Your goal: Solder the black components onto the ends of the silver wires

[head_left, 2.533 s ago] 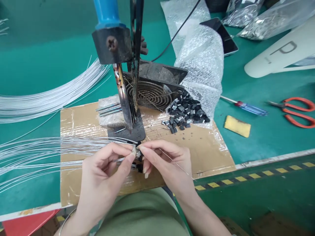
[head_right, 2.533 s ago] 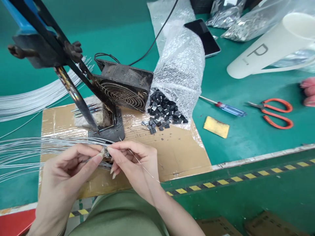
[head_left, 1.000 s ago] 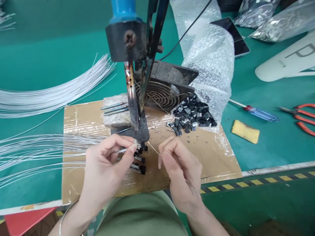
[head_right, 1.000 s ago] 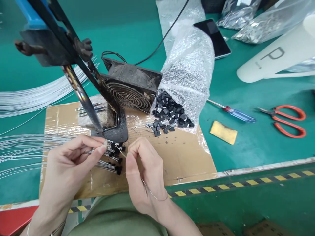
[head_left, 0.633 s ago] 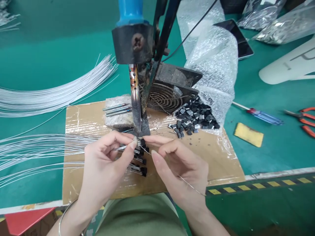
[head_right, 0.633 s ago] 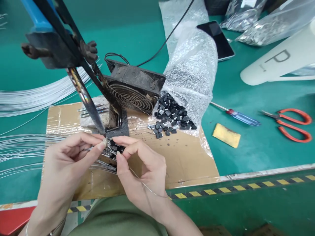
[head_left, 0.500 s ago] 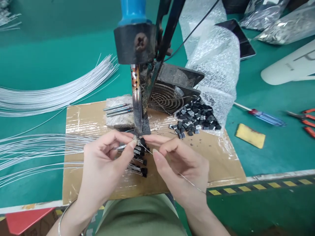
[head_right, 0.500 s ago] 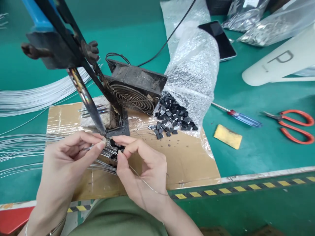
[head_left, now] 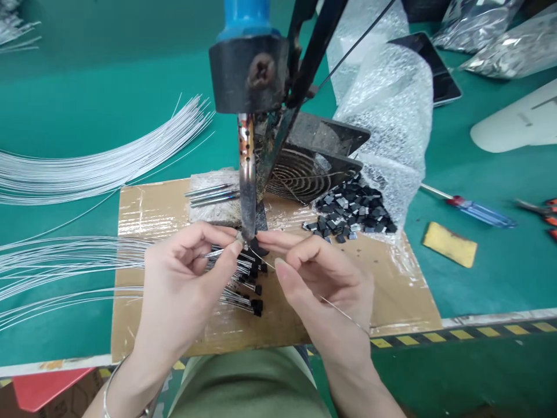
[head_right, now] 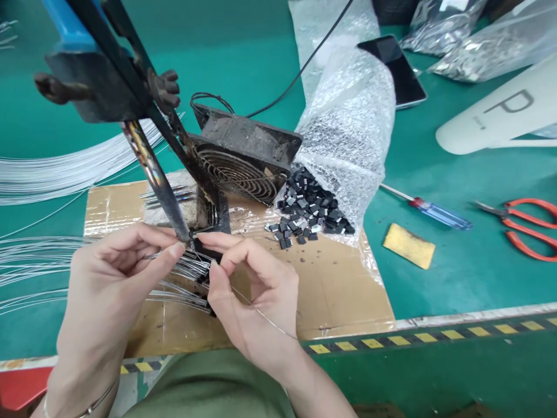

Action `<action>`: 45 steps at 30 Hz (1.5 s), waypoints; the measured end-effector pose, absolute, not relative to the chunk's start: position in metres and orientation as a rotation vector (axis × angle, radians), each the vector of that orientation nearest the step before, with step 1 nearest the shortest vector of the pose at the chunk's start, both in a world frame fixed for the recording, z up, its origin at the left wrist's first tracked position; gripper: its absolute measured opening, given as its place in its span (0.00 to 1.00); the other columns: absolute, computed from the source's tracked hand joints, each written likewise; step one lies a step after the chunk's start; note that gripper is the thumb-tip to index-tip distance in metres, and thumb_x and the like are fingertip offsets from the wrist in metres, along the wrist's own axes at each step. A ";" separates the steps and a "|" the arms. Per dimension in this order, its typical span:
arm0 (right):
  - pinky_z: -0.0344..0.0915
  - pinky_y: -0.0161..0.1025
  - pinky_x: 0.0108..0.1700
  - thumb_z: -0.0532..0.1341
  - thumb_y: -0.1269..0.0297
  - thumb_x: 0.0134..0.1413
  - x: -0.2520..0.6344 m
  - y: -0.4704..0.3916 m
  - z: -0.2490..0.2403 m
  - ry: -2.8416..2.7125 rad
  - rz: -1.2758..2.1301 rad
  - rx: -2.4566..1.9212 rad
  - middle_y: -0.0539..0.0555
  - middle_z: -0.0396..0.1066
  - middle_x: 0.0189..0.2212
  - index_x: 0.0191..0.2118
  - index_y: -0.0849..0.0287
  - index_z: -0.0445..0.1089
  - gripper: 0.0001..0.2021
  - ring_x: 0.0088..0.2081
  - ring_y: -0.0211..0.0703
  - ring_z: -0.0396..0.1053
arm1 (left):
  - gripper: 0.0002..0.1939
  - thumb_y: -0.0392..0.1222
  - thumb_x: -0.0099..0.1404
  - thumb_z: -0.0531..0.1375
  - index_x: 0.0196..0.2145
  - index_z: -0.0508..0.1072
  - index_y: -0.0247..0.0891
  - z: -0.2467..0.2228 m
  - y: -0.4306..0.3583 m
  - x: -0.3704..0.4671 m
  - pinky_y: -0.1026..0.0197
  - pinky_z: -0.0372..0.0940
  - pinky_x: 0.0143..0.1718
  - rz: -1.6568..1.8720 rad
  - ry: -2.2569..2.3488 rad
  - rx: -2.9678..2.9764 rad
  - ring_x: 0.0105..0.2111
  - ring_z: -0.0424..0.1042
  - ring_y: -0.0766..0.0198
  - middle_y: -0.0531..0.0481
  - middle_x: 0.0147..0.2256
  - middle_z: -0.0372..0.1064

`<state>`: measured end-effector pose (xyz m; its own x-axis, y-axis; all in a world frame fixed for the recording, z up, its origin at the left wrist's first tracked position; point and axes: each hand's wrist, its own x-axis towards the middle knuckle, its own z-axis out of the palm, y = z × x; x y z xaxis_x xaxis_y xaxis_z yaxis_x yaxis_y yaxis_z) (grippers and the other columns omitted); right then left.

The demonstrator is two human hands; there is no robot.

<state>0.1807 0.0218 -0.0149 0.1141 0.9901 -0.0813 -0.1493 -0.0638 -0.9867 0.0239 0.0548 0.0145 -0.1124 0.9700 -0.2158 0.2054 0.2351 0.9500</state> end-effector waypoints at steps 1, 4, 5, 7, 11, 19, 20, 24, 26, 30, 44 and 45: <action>0.75 0.47 0.60 0.66 0.73 0.63 0.181 0.022 -0.015 -0.978 1.236 -1.205 0.53 0.85 0.49 0.30 0.53 0.70 0.11 0.53 0.48 0.82 | 0.07 0.32 0.60 0.71 0.27 0.81 0.43 0.015 0.055 0.024 0.74 0.68 0.30 0.988 1.538 1.146 0.29 0.77 0.72 0.57 0.30 0.80; 0.75 0.44 0.59 0.66 0.73 0.64 0.180 0.023 -0.014 -0.977 1.238 -1.194 0.51 0.85 0.49 0.31 0.53 0.70 0.11 0.53 0.46 0.82 | 0.07 0.31 0.60 0.71 0.28 0.82 0.43 0.016 0.054 0.023 0.73 0.68 0.29 0.994 1.544 1.152 0.28 0.76 0.72 0.57 0.30 0.80; 0.75 0.43 0.59 0.66 0.74 0.64 0.180 0.022 -0.014 -0.977 1.239 -1.191 0.50 0.84 0.49 0.31 0.52 0.70 0.11 0.53 0.45 0.81 | 0.07 0.31 0.60 0.71 0.28 0.82 0.43 0.016 0.054 0.023 0.73 0.68 0.29 0.996 1.545 1.155 0.28 0.75 0.72 0.57 0.30 0.80; 0.75 0.41 0.59 0.66 0.74 0.64 0.181 0.022 -0.014 -0.980 1.241 -1.186 0.49 0.84 0.49 0.31 0.52 0.71 0.11 0.53 0.43 0.81 | 0.07 0.31 0.60 0.70 0.28 0.82 0.43 0.016 0.054 0.023 0.73 0.68 0.30 0.997 1.546 1.162 0.27 0.74 0.72 0.57 0.30 0.79; 0.75 0.40 0.59 0.66 0.75 0.64 0.181 0.021 -0.013 -0.983 1.225 -1.177 0.49 0.84 0.49 0.31 0.53 0.71 0.11 0.53 0.43 0.81 | 0.07 0.31 0.60 0.71 0.28 0.82 0.43 0.016 0.054 0.023 0.73 0.69 0.32 1.008 1.544 1.166 0.29 0.76 0.71 0.56 0.31 0.80; 0.74 0.36 0.58 0.66 0.76 0.63 0.179 0.022 -0.017 -0.971 1.217 -1.137 0.48 0.84 0.50 0.32 0.53 0.72 0.11 0.53 0.40 0.81 | 0.08 0.30 0.59 0.70 0.28 0.82 0.43 0.015 0.055 0.023 0.75 0.68 0.32 1.022 1.536 1.161 0.31 0.78 0.73 0.57 0.33 0.81; 0.74 0.35 0.58 0.66 0.76 0.63 0.179 0.022 -0.017 -0.973 1.215 -1.137 0.48 0.84 0.50 0.32 0.53 0.72 0.11 0.53 0.40 0.81 | 0.08 0.30 0.59 0.70 0.28 0.82 0.43 0.015 0.054 0.023 0.75 0.68 0.32 1.022 1.533 1.162 0.31 0.78 0.73 0.57 0.33 0.81; 0.74 0.34 0.58 0.66 0.76 0.64 0.179 0.022 -0.017 -0.979 1.211 -1.135 0.47 0.84 0.49 0.32 0.53 0.73 0.11 0.53 0.39 0.81 | 0.09 0.29 0.60 0.70 0.28 0.82 0.43 0.015 0.054 0.022 0.75 0.69 0.33 1.030 1.522 1.164 0.31 0.78 0.73 0.57 0.33 0.82; 0.74 0.33 0.58 0.66 0.76 0.63 0.179 0.022 -0.016 -0.977 1.214 -1.137 0.47 0.84 0.49 0.32 0.53 0.73 0.11 0.52 0.39 0.82 | 0.08 0.30 0.60 0.70 0.28 0.82 0.43 0.015 0.054 0.022 0.76 0.69 0.33 1.029 1.522 1.162 0.32 0.79 0.73 0.57 0.33 0.82; 0.74 0.33 0.57 0.67 0.76 0.63 0.178 0.022 -0.016 -0.964 1.207 -1.130 0.47 0.85 0.48 0.32 0.53 0.73 0.11 0.51 0.39 0.82 | 0.09 0.30 0.60 0.70 0.28 0.82 0.44 0.015 0.055 0.022 0.76 0.69 0.33 1.037 1.515 1.174 0.32 0.79 0.73 0.58 0.33 0.82; 0.74 0.35 0.57 0.66 0.74 0.64 0.177 0.021 -0.017 -1.000 1.170 -1.168 0.48 0.84 0.49 0.32 0.53 0.72 0.11 0.51 0.39 0.82 | 0.09 0.29 0.60 0.70 0.27 0.82 0.43 0.014 0.055 0.023 0.75 0.67 0.30 1.017 1.524 1.178 0.30 0.77 0.73 0.58 0.31 0.81; 0.74 0.35 0.57 0.66 0.74 0.64 0.177 0.021 -0.017 -1.003 1.166 -1.171 0.48 0.84 0.49 0.32 0.53 0.72 0.10 0.51 0.39 0.82 | 0.09 0.29 0.60 0.70 0.28 0.82 0.43 0.014 0.055 0.024 0.75 0.67 0.30 1.019 1.524 1.176 0.30 0.77 0.74 0.58 0.31 0.81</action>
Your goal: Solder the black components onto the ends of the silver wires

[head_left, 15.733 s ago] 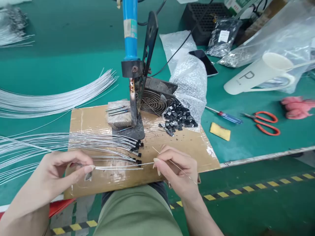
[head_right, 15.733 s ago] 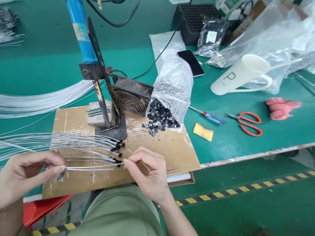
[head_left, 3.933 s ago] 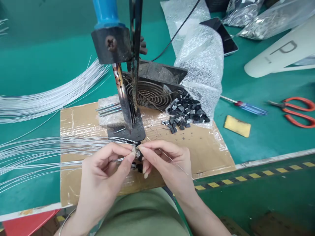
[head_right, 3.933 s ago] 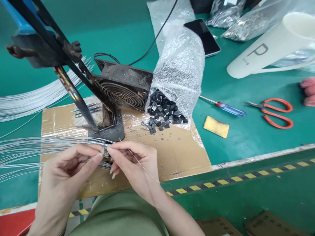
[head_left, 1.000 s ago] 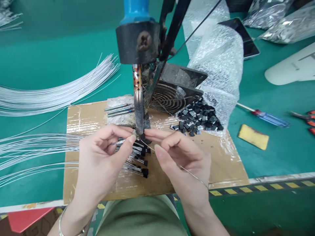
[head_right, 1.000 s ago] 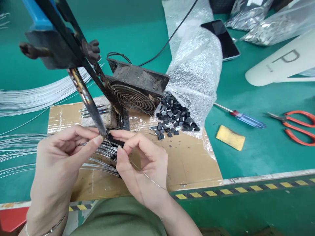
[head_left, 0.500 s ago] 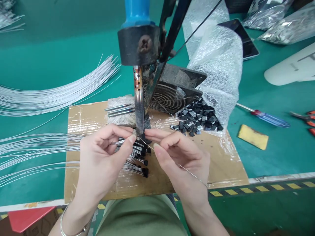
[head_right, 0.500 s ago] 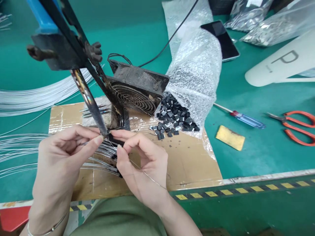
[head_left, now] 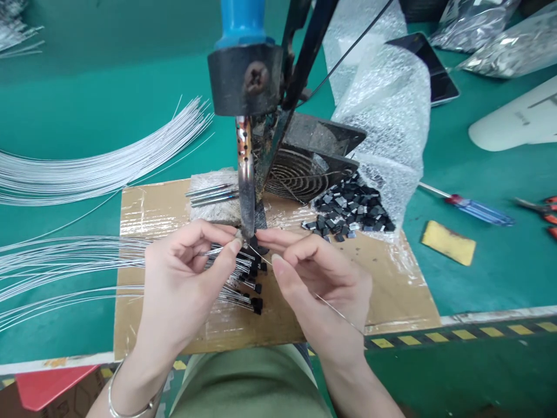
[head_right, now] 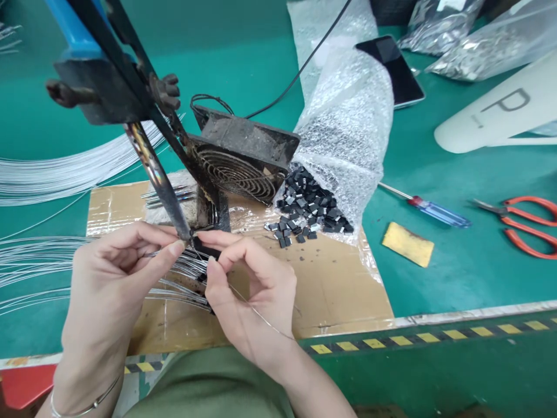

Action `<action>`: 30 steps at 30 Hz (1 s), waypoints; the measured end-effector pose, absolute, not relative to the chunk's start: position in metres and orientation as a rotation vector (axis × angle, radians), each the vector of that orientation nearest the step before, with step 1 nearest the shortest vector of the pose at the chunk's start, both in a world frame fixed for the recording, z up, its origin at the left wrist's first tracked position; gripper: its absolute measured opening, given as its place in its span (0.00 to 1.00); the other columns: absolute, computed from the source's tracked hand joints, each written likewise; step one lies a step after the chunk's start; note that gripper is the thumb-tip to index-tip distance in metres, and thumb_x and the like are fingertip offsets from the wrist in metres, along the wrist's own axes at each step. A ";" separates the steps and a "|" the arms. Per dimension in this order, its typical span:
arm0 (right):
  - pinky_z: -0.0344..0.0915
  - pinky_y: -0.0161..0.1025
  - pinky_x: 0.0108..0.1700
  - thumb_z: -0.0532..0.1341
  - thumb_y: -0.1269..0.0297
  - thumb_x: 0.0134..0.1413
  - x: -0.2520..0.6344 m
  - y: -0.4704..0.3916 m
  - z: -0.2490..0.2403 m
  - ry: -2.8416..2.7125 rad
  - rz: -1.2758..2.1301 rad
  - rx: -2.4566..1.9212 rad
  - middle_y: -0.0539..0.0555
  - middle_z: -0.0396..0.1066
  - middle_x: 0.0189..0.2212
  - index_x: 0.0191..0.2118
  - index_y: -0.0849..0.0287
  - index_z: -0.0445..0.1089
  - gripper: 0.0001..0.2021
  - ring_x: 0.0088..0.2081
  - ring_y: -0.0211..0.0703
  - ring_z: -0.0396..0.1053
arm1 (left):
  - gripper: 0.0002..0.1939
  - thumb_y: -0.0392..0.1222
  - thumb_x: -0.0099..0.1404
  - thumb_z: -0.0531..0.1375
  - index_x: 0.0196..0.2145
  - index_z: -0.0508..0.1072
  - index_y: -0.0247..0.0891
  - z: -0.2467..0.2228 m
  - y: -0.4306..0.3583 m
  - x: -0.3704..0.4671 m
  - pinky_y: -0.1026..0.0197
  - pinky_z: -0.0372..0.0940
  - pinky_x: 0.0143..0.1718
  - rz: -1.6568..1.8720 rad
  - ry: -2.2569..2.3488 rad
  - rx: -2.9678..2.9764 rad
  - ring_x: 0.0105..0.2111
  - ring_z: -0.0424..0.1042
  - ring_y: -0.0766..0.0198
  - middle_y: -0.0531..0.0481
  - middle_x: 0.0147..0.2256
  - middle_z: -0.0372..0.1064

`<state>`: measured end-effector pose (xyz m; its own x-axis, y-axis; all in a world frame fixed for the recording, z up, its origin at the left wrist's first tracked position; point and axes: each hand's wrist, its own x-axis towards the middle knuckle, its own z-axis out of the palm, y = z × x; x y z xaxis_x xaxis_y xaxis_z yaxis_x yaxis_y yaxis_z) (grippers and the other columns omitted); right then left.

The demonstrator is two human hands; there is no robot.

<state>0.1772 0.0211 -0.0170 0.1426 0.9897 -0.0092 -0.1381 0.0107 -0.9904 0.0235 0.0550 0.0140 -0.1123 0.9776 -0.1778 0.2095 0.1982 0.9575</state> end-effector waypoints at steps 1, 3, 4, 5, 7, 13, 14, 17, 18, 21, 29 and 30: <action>0.74 0.36 0.57 0.66 0.74 0.64 0.177 0.021 -0.017 -1.004 1.164 -1.173 0.48 0.84 0.49 0.32 0.53 0.72 0.10 0.51 0.40 0.82 | 0.09 0.29 0.60 0.70 0.28 0.82 0.43 0.014 0.055 0.024 0.75 0.67 0.30 1.020 1.522 1.177 0.30 0.77 0.74 0.58 0.31 0.81; 0.74 0.37 0.58 0.66 0.74 0.63 0.177 0.020 -0.016 -0.997 1.166 -1.178 0.48 0.84 0.49 0.32 0.53 0.72 0.11 0.51 0.40 0.82 | 0.09 0.29 0.60 0.70 0.28 0.82 0.43 0.015 0.054 0.023 0.75 0.68 0.32 1.023 1.520 1.174 0.30 0.77 0.74 0.58 0.32 0.81; 0.74 0.38 0.58 0.66 0.74 0.63 0.176 0.020 -0.016 -0.992 1.172 -1.180 0.49 0.84 0.49 0.31 0.53 0.71 0.11 0.51 0.41 0.82 | 0.09 0.29 0.59 0.70 0.28 0.82 0.43 0.016 0.054 0.023 0.75 0.68 0.32 1.025 1.519 1.173 0.31 0.78 0.74 0.58 0.31 0.81; 0.74 0.38 0.58 0.67 0.75 0.63 0.176 0.020 -0.015 -0.990 1.174 -1.180 0.49 0.84 0.49 0.31 0.53 0.71 0.11 0.51 0.42 0.82 | 0.09 0.29 0.59 0.70 0.27 0.82 0.43 0.016 0.053 0.023 0.76 0.68 0.33 1.029 1.516 1.171 0.31 0.78 0.73 0.58 0.31 0.81; 0.75 0.39 0.58 0.67 0.75 0.63 0.176 0.019 -0.015 -0.986 1.171 -1.177 0.49 0.84 0.49 0.31 0.53 0.71 0.11 0.51 0.42 0.82 | 0.09 0.29 0.60 0.70 0.28 0.81 0.43 0.016 0.053 0.023 0.76 0.69 0.33 1.036 1.510 1.168 0.31 0.78 0.73 0.58 0.31 0.81; 0.75 0.41 0.58 0.67 0.74 0.63 0.175 0.020 -0.015 -0.988 1.157 -1.182 0.51 0.84 0.49 0.31 0.54 0.71 0.10 0.50 0.43 0.82 | 0.09 0.29 0.59 0.70 0.28 0.81 0.43 0.015 0.053 0.023 0.74 0.69 0.34 1.042 1.517 1.175 0.32 0.79 0.71 0.57 0.33 0.83; 0.75 0.42 0.58 0.67 0.74 0.63 0.175 0.020 -0.015 -0.989 1.160 -1.182 0.51 0.84 0.49 0.31 0.54 0.71 0.10 0.51 0.44 0.82 | 0.09 0.29 0.60 0.70 0.28 0.81 0.43 0.015 0.053 0.023 0.74 0.69 0.33 1.044 1.520 1.177 0.32 0.78 0.71 0.57 0.33 0.83; 0.75 0.43 0.59 0.67 0.74 0.63 0.175 0.020 -0.014 -0.982 1.158 -1.177 0.52 0.84 0.48 0.31 0.54 0.71 0.10 0.50 0.45 0.82 | 0.09 0.29 0.60 0.70 0.28 0.82 0.43 0.016 0.052 0.023 0.73 0.70 0.34 1.043 1.522 1.176 0.33 0.79 0.70 0.56 0.33 0.82; 0.76 0.43 0.59 0.67 0.74 0.63 0.175 0.021 -0.014 -0.981 1.157 -1.176 0.52 0.85 0.48 0.31 0.53 0.71 0.10 0.50 0.45 0.82 | 0.09 0.29 0.60 0.70 0.28 0.82 0.43 0.016 0.052 0.022 0.72 0.70 0.34 1.041 1.522 1.174 0.33 0.79 0.70 0.56 0.33 0.81; 0.76 0.45 0.58 0.67 0.73 0.63 0.175 0.021 -0.014 -0.989 1.154 -1.184 0.53 0.85 0.48 0.31 0.54 0.71 0.10 0.50 0.46 0.82 | 0.09 0.29 0.60 0.70 0.28 0.82 0.43 0.016 0.052 0.022 0.71 0.71 0.34 1.039 1.528 1.179 0.33 0.79 0.69 0.55 0.33 0.81; 0.76 0.45 0.58 0.67 0.73 0.63 0.175 0.020 -0.015 -0.988 1.154 -1.193 0.53 0.84 0.47 0.31 0.54 0.72 0.10 0.50 0.46 0.82 | 0.09 0.29 0.60 0.70 0.28 0.81 0.43 0.017 0.053 0.024 0.72 0.68 0.32 1.019 1.542 1.192 0.32 0.78 0.71 0.56 0.33 0.82; 0.76 0.44 0.58 0.67 0.73 0.64 0.175 0.020 -0.015 -0.989 1.150 -1.192 0.53 0.84 0.47 0.31 0.54 0.72 0.10 0.50 0.45 0.82 | 0.09 0.29 0.59 0.70 0.27 0.81 0.43 0.017 0.053 0.024 0.72 0.68 0.32 1.020 1.544 1.189 0.32 0.78 0.70 0.56 0.33 0.82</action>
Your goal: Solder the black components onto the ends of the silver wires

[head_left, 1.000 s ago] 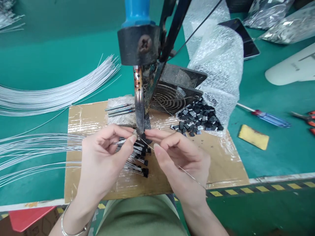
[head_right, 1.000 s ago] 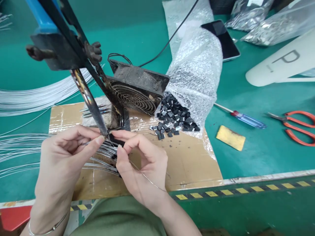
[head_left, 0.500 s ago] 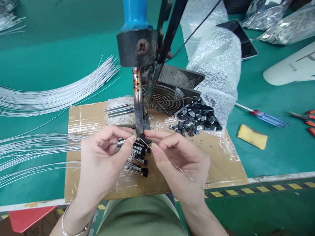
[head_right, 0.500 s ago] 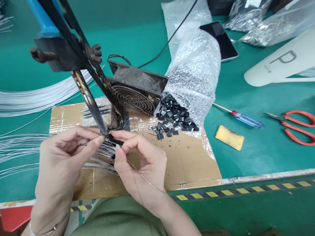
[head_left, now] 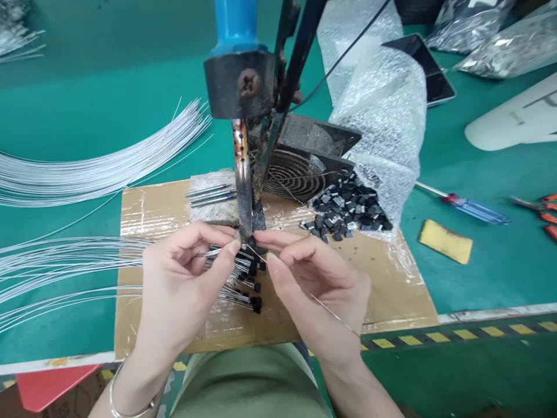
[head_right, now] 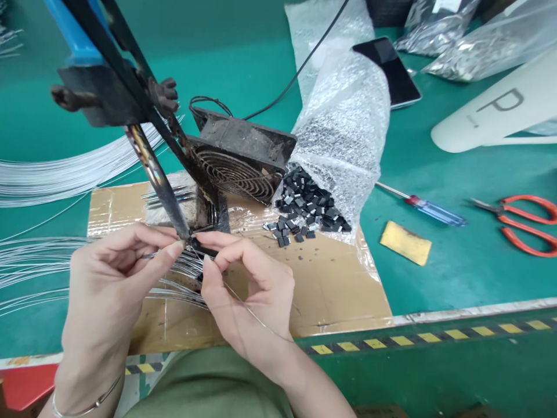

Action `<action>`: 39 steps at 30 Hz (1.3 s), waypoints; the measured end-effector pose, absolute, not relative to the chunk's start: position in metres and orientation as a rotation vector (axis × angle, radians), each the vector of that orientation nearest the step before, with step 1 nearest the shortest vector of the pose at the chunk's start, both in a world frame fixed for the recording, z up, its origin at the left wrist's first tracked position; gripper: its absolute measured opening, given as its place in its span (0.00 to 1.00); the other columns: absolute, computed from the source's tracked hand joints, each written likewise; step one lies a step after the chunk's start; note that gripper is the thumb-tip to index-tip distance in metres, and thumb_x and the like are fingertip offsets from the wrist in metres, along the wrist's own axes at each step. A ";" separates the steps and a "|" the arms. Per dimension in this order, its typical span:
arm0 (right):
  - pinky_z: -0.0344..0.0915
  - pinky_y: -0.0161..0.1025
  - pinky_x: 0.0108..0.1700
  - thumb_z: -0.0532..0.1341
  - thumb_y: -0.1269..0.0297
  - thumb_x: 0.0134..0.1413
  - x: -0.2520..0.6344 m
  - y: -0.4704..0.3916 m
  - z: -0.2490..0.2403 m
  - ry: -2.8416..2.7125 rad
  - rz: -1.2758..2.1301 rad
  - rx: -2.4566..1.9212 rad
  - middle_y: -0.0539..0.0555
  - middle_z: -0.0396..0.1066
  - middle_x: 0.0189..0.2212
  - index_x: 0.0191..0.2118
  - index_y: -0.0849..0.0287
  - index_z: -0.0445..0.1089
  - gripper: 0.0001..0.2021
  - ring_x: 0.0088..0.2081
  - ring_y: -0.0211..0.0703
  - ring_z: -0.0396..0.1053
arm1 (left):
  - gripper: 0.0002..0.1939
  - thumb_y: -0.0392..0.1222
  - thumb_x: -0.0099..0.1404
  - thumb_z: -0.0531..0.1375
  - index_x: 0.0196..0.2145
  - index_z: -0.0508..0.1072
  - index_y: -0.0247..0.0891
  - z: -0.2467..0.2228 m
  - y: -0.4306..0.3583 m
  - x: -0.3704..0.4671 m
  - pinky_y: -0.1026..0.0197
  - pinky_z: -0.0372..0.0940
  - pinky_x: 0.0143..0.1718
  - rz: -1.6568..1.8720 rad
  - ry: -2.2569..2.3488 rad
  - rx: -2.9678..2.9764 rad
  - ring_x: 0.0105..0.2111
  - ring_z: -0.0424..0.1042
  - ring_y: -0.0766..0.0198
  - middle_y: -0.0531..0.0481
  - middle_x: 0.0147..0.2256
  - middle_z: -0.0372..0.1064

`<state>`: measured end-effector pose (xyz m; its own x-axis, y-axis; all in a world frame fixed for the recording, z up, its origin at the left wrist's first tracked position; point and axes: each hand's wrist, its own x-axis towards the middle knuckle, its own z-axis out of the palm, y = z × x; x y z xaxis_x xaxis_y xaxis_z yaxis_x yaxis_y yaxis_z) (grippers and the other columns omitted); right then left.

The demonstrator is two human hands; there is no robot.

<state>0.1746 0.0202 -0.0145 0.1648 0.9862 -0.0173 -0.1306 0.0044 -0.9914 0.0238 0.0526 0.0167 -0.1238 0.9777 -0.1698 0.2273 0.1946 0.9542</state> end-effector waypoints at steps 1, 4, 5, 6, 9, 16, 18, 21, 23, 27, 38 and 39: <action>0.76 0.43 0.57 0.67 0.73 0.64 0.174 0.020 -0.014 -0.990 1.144 -1.191 0.53 0.84 0.47 0.31 0.54 0.72 0.10 0.50 0.45 0.82 | 0.09 0.29 0.59 0.70 0.27 0.81 0.42 0.017 0.053 0.024 0.72 0.68 0.31 1.023 1.548 1.185 0.32 0.78 0.70 0.55 0.33 0.82; 0.76 0.44 0.56 0.67 0.73 0.64 0.174 0.020 -0.014 -1.006 1.121 -1.198 0.53 0.85 0.46 0.31 0.54 0.72 0.10 0.50 0.46 0.82 | 0.08 0.29 0.59 0.70 0.27 0.81 0.42 0.017 0.052 0.025 0.71 0.68 0.30 1.035 1.547 1.179 0.32 0.79 0.69 0.54 0.33 0.83; 0.77 0.44 0.56 0.67 0.73 0.63 0.174 0.020 -0.014 -1.012 1.118 -1.201 0.54 0.85 0.46 0.31 0.54 0.72 0.10 0.50 0.47 0.82 | 0.08 0.30 0.58 0.70 0.27 0.81 0.42 0.018 0.053 0.025 0.70 0.68 0.30 1.039 1.547 1.177 0.32 0.79 0.68 0.54 0.33 0.83; 0.77 0.45 0.56 0.67 0.73 0.63 0.174 0.020 -0.014 -1.016 1.116 -1.204 0.54 0.85 0.46 0.31 0.54 0.72 0.10 0.50 0.47 0.82 | 0.07 0.30 0.58 0.70 0.27 0.82 0.41 0.018 0.053 0.026 0.70 0.68 0.30 1.041 1.549 1.173 0.31 0.79 0.68 0.53 0.32 0.83; 0.77 0.45 0.56 0.67 0.72 0.64 0.174 0.020 -0.014 -1.009 1.117 -1.208 0.54 0.85 0.46 0.31 0.54 0.72 0.10 0.49 0.47 0.82 | 0.07 0.31 0.57 0.70 0.27 0.81 0.41 0.018 0.053 0.027 0.68 0.68 0.29 1.038 1.573 1.162 0.31 0.79 0.66 0.52 0.32 0.83; 0.76 0.45 0.55 0.67 0.72 0.64 0.174 0.021 -0.015 -1.028 1.103 -1.224 0.54 0.85 0.45 0.31 0.54 0.72 0.10 0.49 0.47 0.82 | 0.07 0.31 0.59 0.70 0.27 0.81 0.41 0.016 0.054 0.024 0.68 0.67 0.28 1.003 1.557 1.200 0.31 0.78 0.67 0.52 0.33 0.82; 0.76 0.45 0.55 0.67 0.72 0.64 0.174 0.021 -0.015 -1.031 1.098 -1.224 0.54 0.84 0.45 0.31 0.54 0.72 0.10 0.49 0.47 0.82 | 0.07 0.31 0.59 0.70 0.28 0.81 0.42 0.016 0.053 0.024 0.68 0.67 0.29 1.008 1.553 1.202 0.31 0.79 0.66 0.52 0.33 0.83; 0.76 0.44 0.54 0.67 0.72 0.64 0.174 0.021 -0.014 -1.034 1.091 -1.219 0.54 0.84 0.45 0.31 0.54 0.72 0.09 0.49 0.47 0.82 | 0.07 0.31 0.59 0.70 0.27 0.81 0.42 0.016 0.053 0.024 0.68 0.68 0.29 1.012 1.548 1.208 0.32 0.79 0.66 0.52 0.33 0.83; 0.76 0.44 0.54 0.67 0.73 0.63 0.174 0.021 -0.014 -1.033 1.092 -1.219 0.53 0.84 0.45 0.32 0.54 0.73 0.10 0.49 0.46 0.82 | 0.07 0.31 0.59 0.70 0.27 0.81 0.42 0.016 0.052 0.024 0.68 0.69 0.30 1.017 1.546 1.210 0.32 0.79 0.66 0.52 0.33 0.83; 0.76 0.43 0.55 0.67 0.73 0.64 0.174 0.020 -0.014 -1.044 1.101 -1.217 0.53 0.84 0.45 0.32 0.53 0.73 0.09 0.49 0.45 0.82 | 0.07 0.30 0.59 0.70 0.28 0.81 0.41 0.017 0.051 0.025 0.67 0.71 0.32 1.019 1.551 1.212 0.33 0.80 0.65 0.51 0.34 0.83; 0.77 0.46 0.53 0.67 0.72 0.64 0.173 0.020 -0.015 -1.062 1.082 -1.214 0.55 0.84 0.46 0.33 0.53 0.73 0.08 0.49 0.48 0.82 | 0.07 0.31 0.58 0.70 0.27 0.81 0.42 0.018 0.051 0.026 0.66 0.74 0.35 1.041 1.571 1.202 0.33 0.80 0.63 0.51 0.33 0.82; 0.77 0.46 0.54 0.67 0.72 0.64 0.173 0.020 -0.015 -1.061 1.087 -1.210 0.55 0.84 0.47 0.33 0.53 0.73 0.08 0.49 0.48 0.82 | 0.07 0.30 0.58 0.70 0.27 0.81 0.42 0.018 0.051 0.026 0.66 0.74 0.35 1.042 1.574 1.195 0.33 0.80 0.64 0.51 0.33 0.82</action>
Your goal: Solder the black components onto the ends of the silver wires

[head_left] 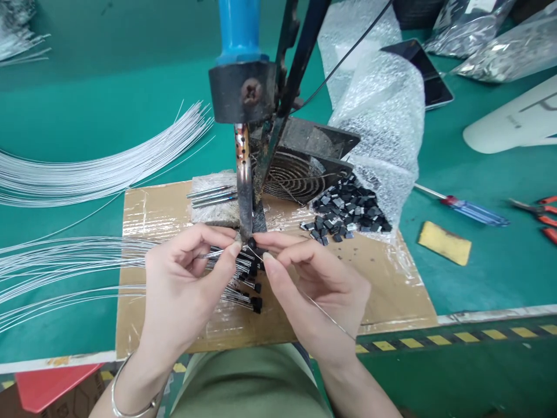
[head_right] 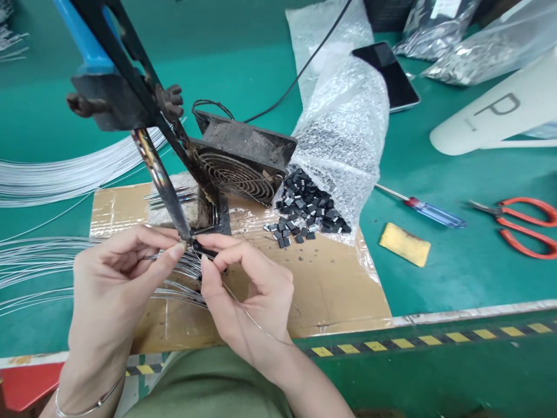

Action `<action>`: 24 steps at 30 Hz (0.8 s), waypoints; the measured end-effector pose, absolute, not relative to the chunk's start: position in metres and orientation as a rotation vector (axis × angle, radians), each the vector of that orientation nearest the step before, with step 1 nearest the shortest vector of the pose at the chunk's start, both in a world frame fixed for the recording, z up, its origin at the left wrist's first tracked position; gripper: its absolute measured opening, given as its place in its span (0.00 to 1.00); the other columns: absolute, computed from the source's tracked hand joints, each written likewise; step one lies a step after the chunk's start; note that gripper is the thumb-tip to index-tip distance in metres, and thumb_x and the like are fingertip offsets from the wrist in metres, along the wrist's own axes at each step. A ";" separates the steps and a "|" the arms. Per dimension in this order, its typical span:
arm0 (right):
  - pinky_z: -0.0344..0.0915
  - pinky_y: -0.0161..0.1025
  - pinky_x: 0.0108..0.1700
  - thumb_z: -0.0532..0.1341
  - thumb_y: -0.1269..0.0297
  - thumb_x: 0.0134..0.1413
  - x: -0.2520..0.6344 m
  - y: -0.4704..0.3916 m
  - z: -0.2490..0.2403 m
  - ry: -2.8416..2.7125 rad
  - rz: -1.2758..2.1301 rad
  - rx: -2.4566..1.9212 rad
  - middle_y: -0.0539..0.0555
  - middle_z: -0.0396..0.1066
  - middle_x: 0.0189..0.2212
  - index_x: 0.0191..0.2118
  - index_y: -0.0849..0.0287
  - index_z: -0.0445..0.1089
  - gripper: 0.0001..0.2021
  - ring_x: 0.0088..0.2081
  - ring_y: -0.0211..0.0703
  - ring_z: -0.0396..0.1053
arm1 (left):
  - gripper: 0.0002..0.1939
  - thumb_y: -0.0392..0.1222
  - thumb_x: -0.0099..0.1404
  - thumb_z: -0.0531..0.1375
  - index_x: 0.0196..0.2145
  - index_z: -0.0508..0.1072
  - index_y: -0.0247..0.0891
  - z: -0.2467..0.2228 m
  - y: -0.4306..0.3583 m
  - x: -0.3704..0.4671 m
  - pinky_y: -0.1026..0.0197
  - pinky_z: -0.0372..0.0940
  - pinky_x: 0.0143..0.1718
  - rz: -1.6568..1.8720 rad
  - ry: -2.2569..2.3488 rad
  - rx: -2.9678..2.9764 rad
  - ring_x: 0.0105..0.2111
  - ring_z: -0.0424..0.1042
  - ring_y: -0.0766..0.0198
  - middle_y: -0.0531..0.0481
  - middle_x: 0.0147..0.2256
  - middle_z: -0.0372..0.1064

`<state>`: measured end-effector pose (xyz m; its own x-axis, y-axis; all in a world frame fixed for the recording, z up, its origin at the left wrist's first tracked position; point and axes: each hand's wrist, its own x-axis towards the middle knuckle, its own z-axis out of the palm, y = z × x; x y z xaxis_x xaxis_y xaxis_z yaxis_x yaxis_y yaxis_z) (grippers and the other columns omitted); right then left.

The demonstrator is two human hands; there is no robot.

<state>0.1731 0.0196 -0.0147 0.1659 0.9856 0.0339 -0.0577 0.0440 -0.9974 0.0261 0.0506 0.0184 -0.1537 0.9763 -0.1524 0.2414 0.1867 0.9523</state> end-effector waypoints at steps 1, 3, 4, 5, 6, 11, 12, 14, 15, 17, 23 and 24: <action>0.77 0.46 0.54 0.67 0.73 0.64 0.173 0.019 -0.015 -1.057 1.088 -1.204 0.55 0.84 0.47 0.33 0.53 0.73 0.09 0.49 0.47 0.82 | 0.08 0.30 0.58 0.69 0.27 0.81 0.42 0.019 0.051 0.026 0.67 0.73 0.34 1.043 1.577 1.190 0.33 0.80 0.64 0.52 0.33 0.82; 0.76 0.45 0.55 0.67 0.73 0.64 0.173 0.019 -0.015 -1.054 1.085 -1.197 0.54 0.84 0.46 0.32 0.53 0.73 0.09 0.49 0.46 0.82 | 0.08 0.29 0.58 0.69 0.27 0.81 0.42 0.018 0.051 0.026 0.68 0.72 0.34 1.046 1.572 1.195 0.33 0.80 0.65 0.52 0.33 0.82; 0.76 0.45 0.55 0.67 0.73 0.64 0.173 0.019 -0.016 -1.055 1.085 -1.199 0.54 0.84 0.46 0.32 0.53 0.72 0.09 0.49 0.46 0.82 | 0.08 0.29 0.58 0.69 0.27 0.81 0.42 0.018 0.051 0.026 0.68 0.72 0.33 1.044 1.565 1.203 0.33 0.80 0.66 0.53 0.33 0.82; 0.76 0.45 0.55 0.67 0.73 0.64 0.173 0.019 -0.016 -1.060 1.084 -1.203 0.54 0.84 0.46 0.32 0.53 0.72 0.09 0.49 0.47 0.82 | 0.08 0.29 0.58 0.69 0.27 0.81 0.42 0.017 0.051 0.025 0.69 0.71 0.33 1.040 1.560 1.212 0.33 0.80 0.66 0.53 0.33 0.82; 0.77 0.46 0.54 0.67 0.73 0.64 0.173 0.019 -0.016 -1.067 1.083 -1.209 0.54 0.84 0.46 0.33 0.53 0.72 0.09 0.49 0.47 0.82 | 0.08 0.30 0.58 0.69 0.27 0.81 0.42 0.017 0.052 0.025 0.69 0.71 0.32 1.033 1.559 1.220 0.33 0.80 0.66 0.52 0.33 0.82; 0.78 0.45 0.51 0.67 0.72 0.64 0.172 0.019 -0.016 -1.086 1.048 -1.236 0.55 0.84 0.46 0.33 0.53 0.73 0.08 0.48 0.48 0.82 | 0.07 0.31 0.59 0.69 0.27 0.80 0.41 0.017 0.052 0.025 0.67 0.71 0.31 1.003 1.575 1.256 0.32 0.79 0.64 0.51 0.32 0.82; 0.78 0.44 0.51 0.67 0.73 0.64 0.171 0.019 -0.016 -1.089 1.036 -1.236 0.55 0.84 0.46 0.33 0.53 0.73 0.08 0.48 0.48 0.82 | 0.07 0.31 0.59 0.69 0.27 0.80 0.41 0.018 0.052 0.025 0.67 0.71 0.31 1.006 1.576 1.259 0.32 0.79 0.64 0.51 0.32 0.82; 0.78 0.43 0.50 0.67 0.73 0.63 0.171 0.019 -0.016 -1.095 1.011 -1.228 0.55 0.84 0.46 0.34 0.54 0.74 0.08 0.47 0.46 0.82 | 0.07 0.31 0.59 0.69 0.27 0.81 0.41 0.019 0.051 0.026 0.67 0.72 0.32 1.017 1.576 1.254 0.32 0.79 0.64 0.51 0.32 0.82; 0.77 0.42 0.49 0.67 0.74 0.63 0.170 0.019 -0.017 -1.097 1.001 -1.222 0.54 0.84 0.46 0.34 0.54 0.74 0.08 0.47 0.45 0.82 | 0.07 0.31 0.59 0.69 0.27 0.81 0.41 0.019 0.051 0.026 0.67 0.72 0.32 1.024 1.574 1.249 0.32 0.79 0.65 0.51 0.32 0.82; 0.77 0.41 0.50 0.67 0.75 0.63 0.169 0.018 -0.018 -1.095 0.982 -1.209 0.54 0.84 0.46 0.34 0.54 0.75 0.08 0.48 0.44 0.82 | 0.08 0.30 0.59 0.69 0.27 0.81 0.41 0.018 0.050 0.026 0.68 0.73 0.34 1.040 1.563 1.253 0.33 0.80 0.65 0.52 0.32 0.82; 0.76 0.38 0.52 0.67 0.76 0.62 0.167 0.017 -0.022 -1.084 0.965 -1.177 0.51 0.84 0.47 0.36 0.55 0.77 0.08 0.48 0.41 0.82 | 0.09 0.28 0.60 0.68 0.28 0.81 0.43 0.015 0.050 0.024 0.74 0.72 0.33 1.063 1.522 1.285 0.33 0.80 0.70 0.56 0.32 0.82; 0.76 0.38 0.52 0.67 0.77 0.62 0.167 0.016 -0.022 -1.090 0.964 -1.174 0.51 0.84 0.47 0.36 0.55 0.77 0.08 0.49 0.41 0.82 | 0.10 0.28 0.60 0.69 0.28 0.81 0.43 0.014 0.050 0.024 0.74 0.72 0.34 1.067 1.518 1.285 0.33 0.80 0.70 0.57 0.33 0.82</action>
